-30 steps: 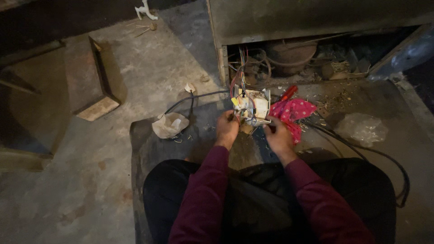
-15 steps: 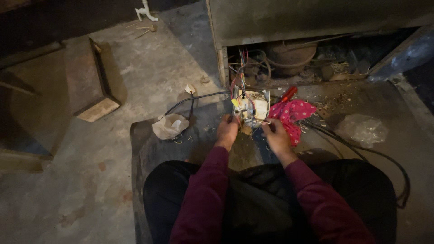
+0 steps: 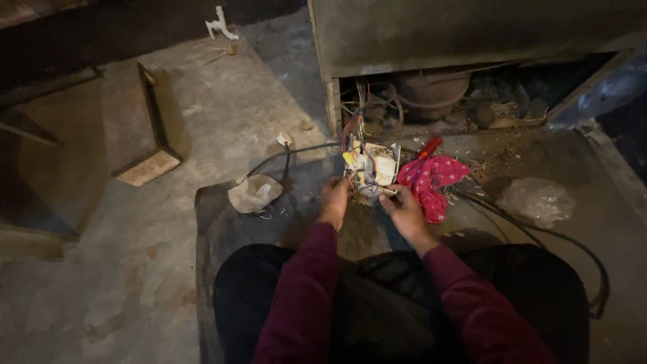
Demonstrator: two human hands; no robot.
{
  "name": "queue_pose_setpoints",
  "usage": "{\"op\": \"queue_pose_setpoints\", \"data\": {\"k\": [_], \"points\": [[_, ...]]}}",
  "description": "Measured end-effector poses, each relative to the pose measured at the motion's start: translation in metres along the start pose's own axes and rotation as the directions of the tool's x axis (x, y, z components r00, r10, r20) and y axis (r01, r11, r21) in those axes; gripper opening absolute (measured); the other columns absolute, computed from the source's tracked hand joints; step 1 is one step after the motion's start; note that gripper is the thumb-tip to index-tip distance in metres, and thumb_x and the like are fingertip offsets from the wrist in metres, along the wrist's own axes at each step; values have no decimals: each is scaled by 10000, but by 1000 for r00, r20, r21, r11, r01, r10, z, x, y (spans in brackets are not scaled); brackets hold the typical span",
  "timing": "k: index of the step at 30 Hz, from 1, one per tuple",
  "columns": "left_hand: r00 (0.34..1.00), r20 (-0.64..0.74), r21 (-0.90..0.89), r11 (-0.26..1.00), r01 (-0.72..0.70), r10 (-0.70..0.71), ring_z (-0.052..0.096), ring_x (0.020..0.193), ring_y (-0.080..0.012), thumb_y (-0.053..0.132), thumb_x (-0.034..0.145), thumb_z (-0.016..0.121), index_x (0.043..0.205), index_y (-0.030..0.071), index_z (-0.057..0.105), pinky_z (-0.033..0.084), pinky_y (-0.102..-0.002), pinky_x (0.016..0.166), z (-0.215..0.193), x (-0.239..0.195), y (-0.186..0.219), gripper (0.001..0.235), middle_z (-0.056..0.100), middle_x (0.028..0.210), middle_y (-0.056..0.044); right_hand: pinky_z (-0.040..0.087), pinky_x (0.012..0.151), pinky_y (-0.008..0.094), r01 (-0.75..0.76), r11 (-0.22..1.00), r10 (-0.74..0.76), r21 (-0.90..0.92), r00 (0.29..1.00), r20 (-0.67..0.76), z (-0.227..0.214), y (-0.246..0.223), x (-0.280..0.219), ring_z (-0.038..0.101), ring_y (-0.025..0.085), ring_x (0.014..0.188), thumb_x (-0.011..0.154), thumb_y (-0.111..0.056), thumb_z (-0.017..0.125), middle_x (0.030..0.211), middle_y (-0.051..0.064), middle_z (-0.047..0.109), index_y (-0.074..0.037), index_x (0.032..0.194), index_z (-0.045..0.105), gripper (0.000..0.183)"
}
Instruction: The person sits on the floor and works on an electrical box mounted low on a wall. They connect wires inside the box, secure the cover, and use a screwdriver to tighten screws on the box and a nearby socket.
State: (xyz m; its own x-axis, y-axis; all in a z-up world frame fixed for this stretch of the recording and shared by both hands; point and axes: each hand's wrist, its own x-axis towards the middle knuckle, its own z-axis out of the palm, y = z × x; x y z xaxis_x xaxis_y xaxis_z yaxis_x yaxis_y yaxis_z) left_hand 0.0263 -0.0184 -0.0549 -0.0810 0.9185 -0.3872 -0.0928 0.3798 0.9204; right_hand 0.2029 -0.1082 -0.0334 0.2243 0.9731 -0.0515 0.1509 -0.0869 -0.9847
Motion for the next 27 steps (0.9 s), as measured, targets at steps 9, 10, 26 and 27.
{"op": "queue_pose_setpoints", "data": {"k": [9,10,26,27], "points": [[999,-36,-313,949,-25,14,654,882,-142,116,910,702,1235,57,667,522,-284,796,9,-3,4,333,711,1011,-28,527,718,302,9,998,-14,-66,997,-80,-3,-4,-8,644,146,843,981,-138,703,1005,45,688,-48,1179,584,248],[999,-14,-341,939,-47,45,645,893,-146,106,922,687,1261,49,665,518,-287,805,10,-5,8,344,703,1021,-37,526,775,293,133,989,-140,-60,983,-116,-2,-9,-9,647,138,897,990,-120,703,1023,50,684,-42,1182,581,241],[996,73,-454,891,-14,53,672,1035,-188,109,946,521,1421,159,543,525,-347,906,12,-65,74,478,690,1196,-74,516,996,323,284,959,-282,14,956,-77,-5,-71,-19,647,182,1162,978,-78,669,1272,119,652,-40,1485,408,572],[998,62,-436,900,33,-6,670,1028,-197,125,942,530,1428,172,532,522,-358,902,12,-69,81,488,689,1184,-80,504,1025,337,307,952,-306,5,951,-45,-5,-76,-20,635,198,1193,969,-71,671,1310,133,634,-45,1544,350,660]]}}
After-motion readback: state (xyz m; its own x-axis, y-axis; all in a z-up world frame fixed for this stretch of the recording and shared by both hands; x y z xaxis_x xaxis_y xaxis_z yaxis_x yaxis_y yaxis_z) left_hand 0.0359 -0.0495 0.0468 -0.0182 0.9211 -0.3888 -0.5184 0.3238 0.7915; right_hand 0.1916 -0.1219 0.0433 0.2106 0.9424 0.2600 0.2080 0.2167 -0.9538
